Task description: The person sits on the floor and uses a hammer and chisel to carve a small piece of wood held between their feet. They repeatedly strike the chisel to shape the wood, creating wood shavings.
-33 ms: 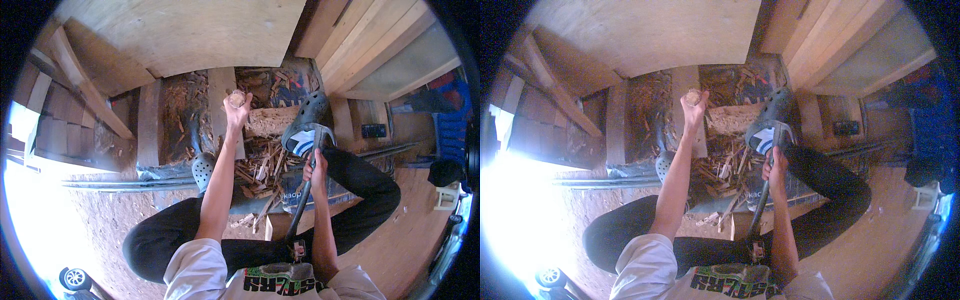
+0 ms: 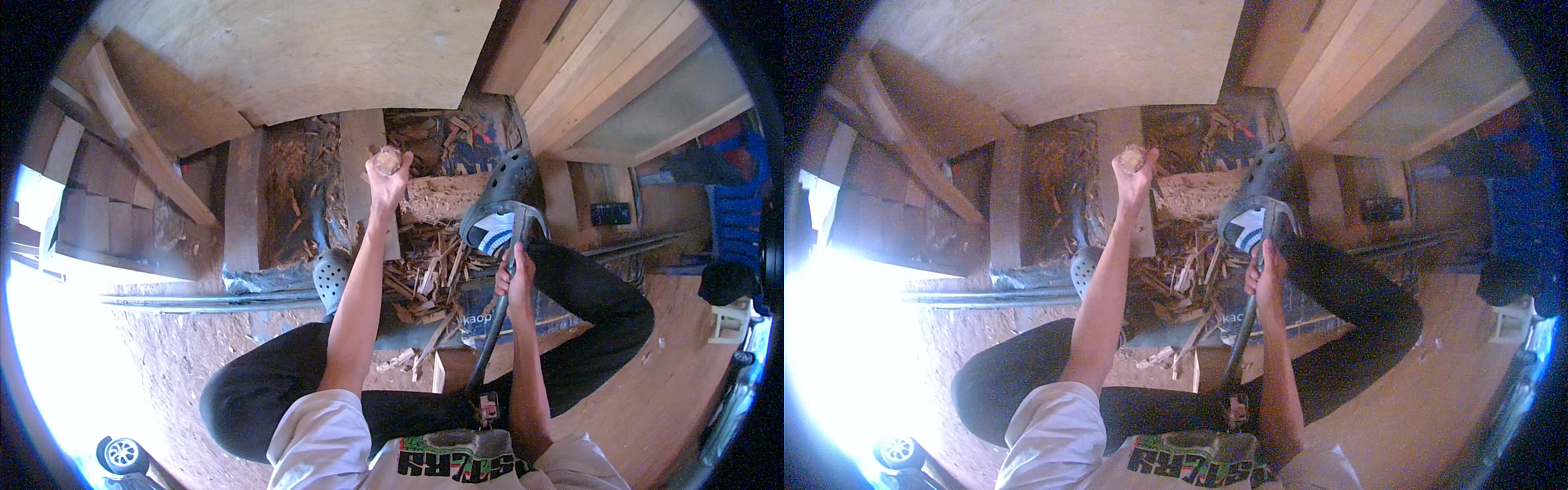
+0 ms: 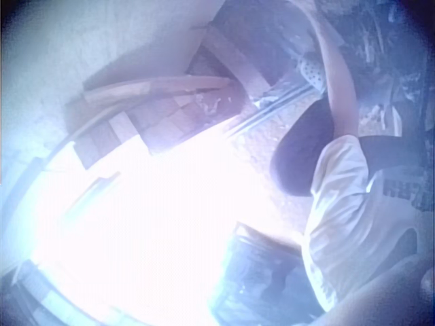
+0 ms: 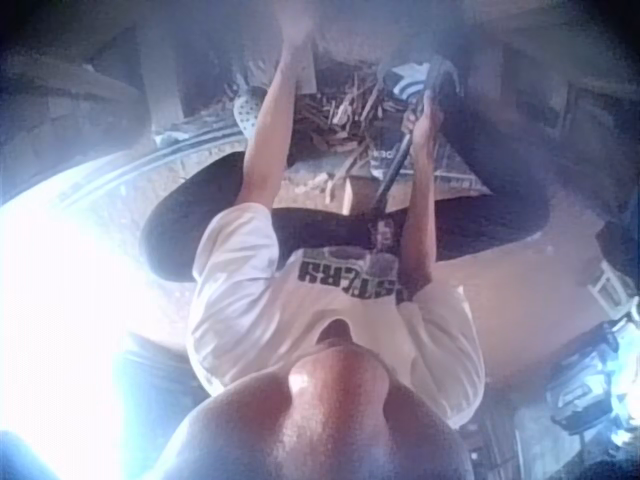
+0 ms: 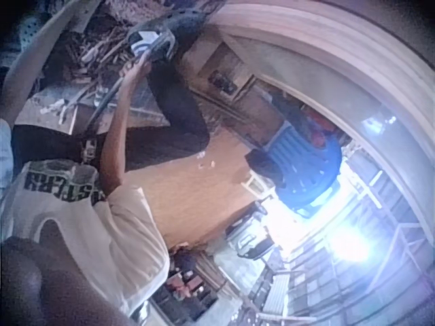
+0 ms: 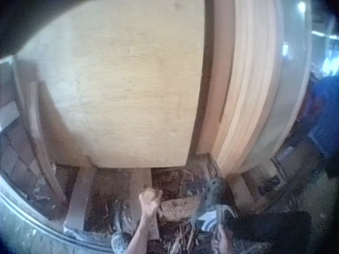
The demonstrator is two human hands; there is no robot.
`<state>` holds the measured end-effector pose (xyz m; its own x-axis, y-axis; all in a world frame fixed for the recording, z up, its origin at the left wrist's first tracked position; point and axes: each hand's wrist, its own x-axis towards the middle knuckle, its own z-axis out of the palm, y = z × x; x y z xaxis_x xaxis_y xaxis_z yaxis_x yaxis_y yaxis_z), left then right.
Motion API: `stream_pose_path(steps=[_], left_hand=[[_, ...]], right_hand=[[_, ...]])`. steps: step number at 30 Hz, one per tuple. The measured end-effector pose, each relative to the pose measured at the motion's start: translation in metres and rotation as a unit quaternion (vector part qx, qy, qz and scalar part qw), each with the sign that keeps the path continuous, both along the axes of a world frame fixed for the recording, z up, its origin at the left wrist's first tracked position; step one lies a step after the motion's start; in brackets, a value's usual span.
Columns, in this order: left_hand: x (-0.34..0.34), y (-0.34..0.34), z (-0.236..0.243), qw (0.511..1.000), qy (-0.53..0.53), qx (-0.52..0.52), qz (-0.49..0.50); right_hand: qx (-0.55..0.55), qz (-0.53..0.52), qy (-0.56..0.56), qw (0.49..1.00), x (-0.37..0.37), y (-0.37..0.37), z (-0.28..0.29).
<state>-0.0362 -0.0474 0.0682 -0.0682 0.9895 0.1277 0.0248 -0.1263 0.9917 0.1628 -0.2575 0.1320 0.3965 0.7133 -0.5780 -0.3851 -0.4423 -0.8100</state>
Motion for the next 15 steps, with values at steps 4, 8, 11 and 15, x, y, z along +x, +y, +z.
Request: stream_pose_path(steps=[4,8,11,15], left_hand=[[0.007,-0.001,-0.003,0.997,-0.059,-0.038,0.009],[0.011,-0.008,-0.011,0.998,0.045,0.003,-0.039],[0.017,-0.010,-0.014,0.998,0.030,-0.048,-0.025],[0.021,-0.007,-0.013,0.998,-0.050,-0.034,-0.024]], right_hand=[[0.007,-0.001,-0.005,1.000,0.000,0.004,0.001],[0.002,-0.002,0.006,1.000,-0.001,0.005,0.005],[-0.002,-0.003,0.006,1.000,-0.001,0.004,0.007],[0.007,-0.003,0.008,1.000,-0.002,0.004,0.007]])
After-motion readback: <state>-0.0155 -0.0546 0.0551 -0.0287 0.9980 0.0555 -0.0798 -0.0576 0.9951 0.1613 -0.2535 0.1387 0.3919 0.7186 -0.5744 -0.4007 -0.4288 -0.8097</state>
